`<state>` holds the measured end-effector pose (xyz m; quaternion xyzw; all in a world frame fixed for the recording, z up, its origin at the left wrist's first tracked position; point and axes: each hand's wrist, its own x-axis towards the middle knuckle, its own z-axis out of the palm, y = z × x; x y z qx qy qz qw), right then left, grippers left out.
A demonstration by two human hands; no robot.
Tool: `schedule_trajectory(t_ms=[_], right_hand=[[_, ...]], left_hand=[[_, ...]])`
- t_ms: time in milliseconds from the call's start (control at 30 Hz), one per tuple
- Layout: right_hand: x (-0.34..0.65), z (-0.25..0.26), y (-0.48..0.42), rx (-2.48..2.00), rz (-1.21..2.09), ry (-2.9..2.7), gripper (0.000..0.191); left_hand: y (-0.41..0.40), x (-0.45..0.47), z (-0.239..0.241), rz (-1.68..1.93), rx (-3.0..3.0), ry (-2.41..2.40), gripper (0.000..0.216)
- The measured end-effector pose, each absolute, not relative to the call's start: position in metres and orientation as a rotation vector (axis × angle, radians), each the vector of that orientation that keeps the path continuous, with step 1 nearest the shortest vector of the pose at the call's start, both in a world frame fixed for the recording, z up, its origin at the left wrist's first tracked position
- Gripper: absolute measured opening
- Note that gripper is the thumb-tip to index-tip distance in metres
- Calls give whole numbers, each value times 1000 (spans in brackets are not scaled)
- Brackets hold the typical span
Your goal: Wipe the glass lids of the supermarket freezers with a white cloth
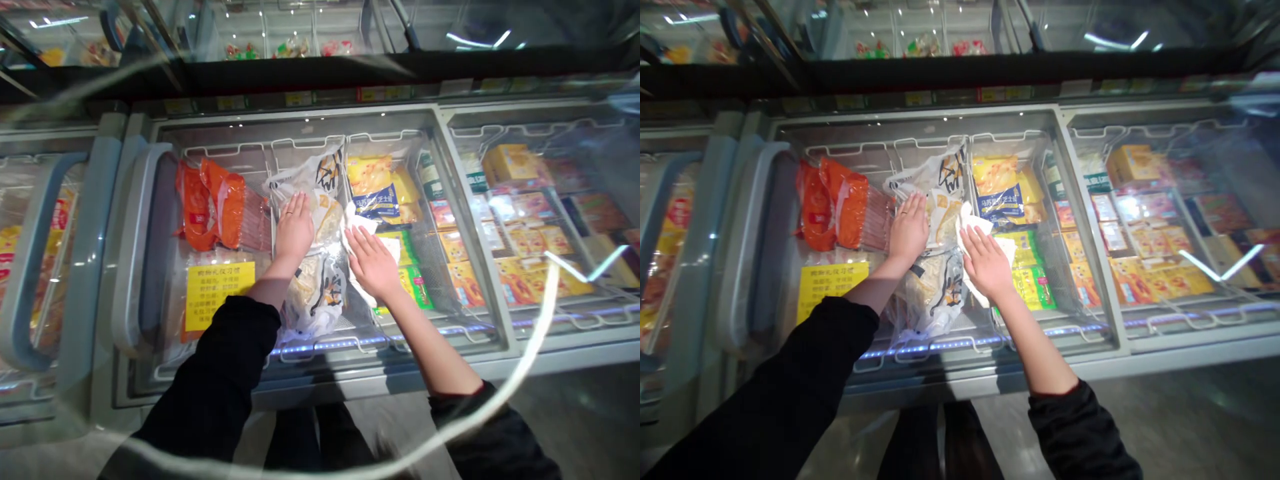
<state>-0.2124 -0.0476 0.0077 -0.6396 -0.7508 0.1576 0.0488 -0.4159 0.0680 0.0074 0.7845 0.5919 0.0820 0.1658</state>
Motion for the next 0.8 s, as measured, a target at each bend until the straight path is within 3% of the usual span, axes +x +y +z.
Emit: schedule_trajectory(t_ms=[200,333,533,800], right_hand=[[-210,-6,-15,-2170,360,-2026,65],[-246,-5,6,-2102,401,-2131,66],[-243,7,-44,-1884,449,-2340,64],[-214,1,-54,-2176,347,-2041,65]], left_hand=[[68,-415,3,248,2246,1688,58],[68,-415,1,256,2229,1695,60],[68,-417,2,292,2212,1656,57],[19,-414,7,262,2092,1657,65]])
